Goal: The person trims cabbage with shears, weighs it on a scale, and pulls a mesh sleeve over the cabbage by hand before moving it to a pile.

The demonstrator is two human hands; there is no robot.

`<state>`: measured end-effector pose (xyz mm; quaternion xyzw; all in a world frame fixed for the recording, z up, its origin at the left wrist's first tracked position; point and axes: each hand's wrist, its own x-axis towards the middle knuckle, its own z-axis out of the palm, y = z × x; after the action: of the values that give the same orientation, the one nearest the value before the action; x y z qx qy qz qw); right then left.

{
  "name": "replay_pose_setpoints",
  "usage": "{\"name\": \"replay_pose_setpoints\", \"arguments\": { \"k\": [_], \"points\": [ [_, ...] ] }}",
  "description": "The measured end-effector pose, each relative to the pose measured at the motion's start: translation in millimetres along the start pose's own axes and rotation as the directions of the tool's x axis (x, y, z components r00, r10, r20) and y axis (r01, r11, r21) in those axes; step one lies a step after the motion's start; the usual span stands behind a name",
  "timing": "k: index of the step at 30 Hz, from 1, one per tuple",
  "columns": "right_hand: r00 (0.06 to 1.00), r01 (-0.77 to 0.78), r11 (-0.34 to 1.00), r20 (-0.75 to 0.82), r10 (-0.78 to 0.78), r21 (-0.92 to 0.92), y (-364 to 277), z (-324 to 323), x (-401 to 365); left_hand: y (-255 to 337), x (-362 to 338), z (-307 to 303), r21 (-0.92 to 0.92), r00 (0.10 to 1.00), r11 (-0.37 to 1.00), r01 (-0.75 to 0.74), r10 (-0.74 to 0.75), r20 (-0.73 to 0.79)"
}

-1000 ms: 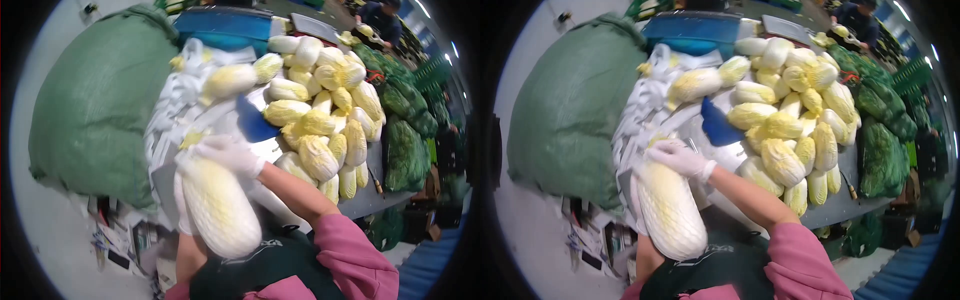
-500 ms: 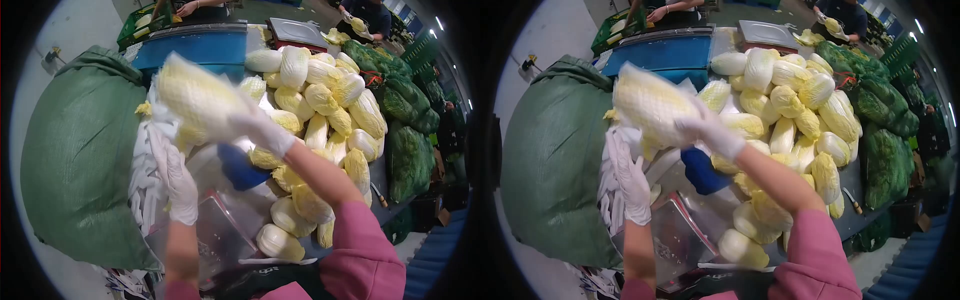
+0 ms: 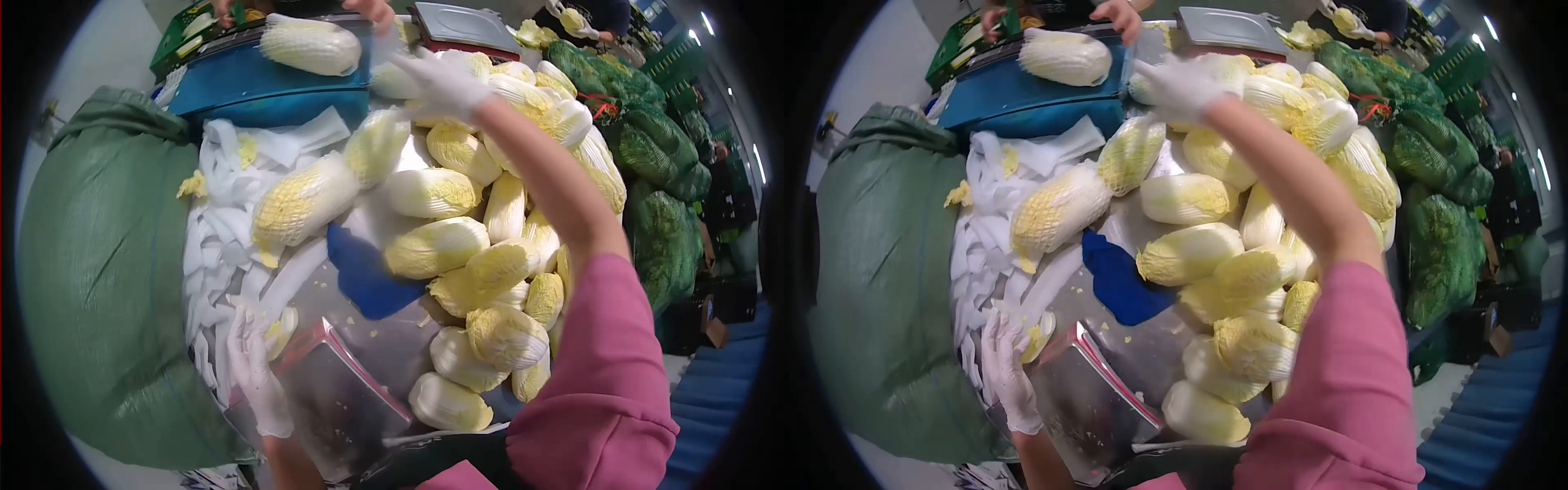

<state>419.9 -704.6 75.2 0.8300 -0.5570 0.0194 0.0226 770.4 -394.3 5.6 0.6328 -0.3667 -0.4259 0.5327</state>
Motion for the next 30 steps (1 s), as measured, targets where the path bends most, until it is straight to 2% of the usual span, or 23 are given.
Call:
{"name": "replay_pose_setpoints", "arguments": {
  "k": [1,2,3,5,7,9,11,12,14,15,17,18,19,20,21,22,23,24,25,26,28,29,30],
  "points": [
    [0.999,0.053,0.966,0.006,-0.053,-0.252,17,0,-42,4,-6,0,0.025,1.0,1.0,-0.012,0.012,0.0],
    [0.948,-0.055,0.976,0.296,0.117,-0.209,32,-5,-72,5,-9,1,-0.033,1.0,0.999,0.007,-0.007,0.02],
    [0.932,-0.22,0.944,0.235,0.278,-0.244,46,10,-106,3,-12,2,-0.087,0.999,0.996,0.032,-0.029,0.037],
    [0.938,-0.145,0.973,0.287,0.193,-0.179,86,28,-142,11,-24,2,-0.112,0.995,0.992,0.06,-0.05,0.09],
    [0.938,-0.226,0.957,0.225,0.265,-0.181,80,15,-152,20,-38,3,-0.102,0.986,0.992,0.079,-0.062,0.157],
    [0.945,-0.293,0.919,0.227,0.236,0.265,76,-4,-161,24,-51,0,-0.091,0.98,0.995,0.029,-0.011,0.199],
    [0.955,-0.224,0.877,0.273,0.112,0.425,20,-59,-181,20,-56,-9,-0.027,0.968,0.997,-0.068,0.073,0.238],
    [0.962,-0.058,0.879,0.263,-0.078,0.474,10,-74,-188,16,-55,-13,0.01,0.959,0.995,-0.102,0.095,0.268],
    [0.861,-0.063,0.708,0.397,-0.318,0.704,-70,-118,-202,36,-62,-11,0.289,0.863,0.851,-0.439,0.31,0.399],
    [0.82,0.125,0.724,0.34,-0.46,0.679,-103,-122,-203,48,-67,-8,0.289,0.788,0.778,-0.558,0.386,0.48],
    [0.588,0.574,0.493,0.09,-0.804,0.654,-153,-107,-197,60,-77,-2,0.254,0.637,0.636,-0.729,0.493,0.592],
    [0.501,0.6,0.414,0.082,-0.862,0.684,-191,-115,-197,63,-88,-2,0.229,0.657,0.693,-0.684,0.45,0.604],
    [0.616,0.625,0.513,0.032,-0.787,0.589,-216,-114,-214,60,-95,-20,0.23,0.715,0.798,-0.558,0.321,0.62],
    [0.642,0.388,0.441,0.106,-0.759,0.809,-229,-100,-211,55,-102,-46,0.233,0.75,0.879,-0.416,0.187,0.635],
    [0.698,0.465,0.436,-0.016,-0.716,0.77,-233,-91,-215,36,-118,-60,0.177,0.812,0.886,-0.429,0.292,0.505],
    [0.732,0.54,0.441,-0.141,-0.667,0.717,-234,-82,-220,22,-132,-72,0.034,0.894,0.965,-0.261,0.228,0.387],
    [0.798,0.459,0.587,-0.018,-0.603,0.667,-233,-66,-241,10,-147,-83,-0.138,0.952,0.986,-0.096,0.131,0.277],
    [0.848,0.375,0.716,0.095,-0.522,0.589,-235,-45,-268,-6,-162,-90,-0.174,0.986,0.985,-0.003,0.032,0.163],
    [0.811,0.501,0.68,-0.016,-0.585,0.536,-243,-20,-297,-17,-172,-96,-0.225,0.996,0.971,0.083,-0.075,0.046],
    [0.754,0.614,0.63,-0.12,-0.645,0.475,-253,4,-327,-20,-176,-100,-0.084,0.993,0.99,0.114,-0.114,0.005],
    [0.762,0.596,0.697,-0.008,-0.647,0.398,-276,34,-371,-25,-178,-109,0.206,0.98,0.959,0.197,-0.184,-0.08],
    [0.801,0.512,0.697,0.012,-0.598,0.502,-273,54,-379,-34,-179,-113,0.308,0.999,0.95,0.05,-0.044,-0.025],
    [0.836,0.422,0.683,0.036,-0.548,0.596,-267,65,-381,-34,-178,-117,0.51,0.999,0.86,-0.024,0.041,-0.023]
  ]
}}
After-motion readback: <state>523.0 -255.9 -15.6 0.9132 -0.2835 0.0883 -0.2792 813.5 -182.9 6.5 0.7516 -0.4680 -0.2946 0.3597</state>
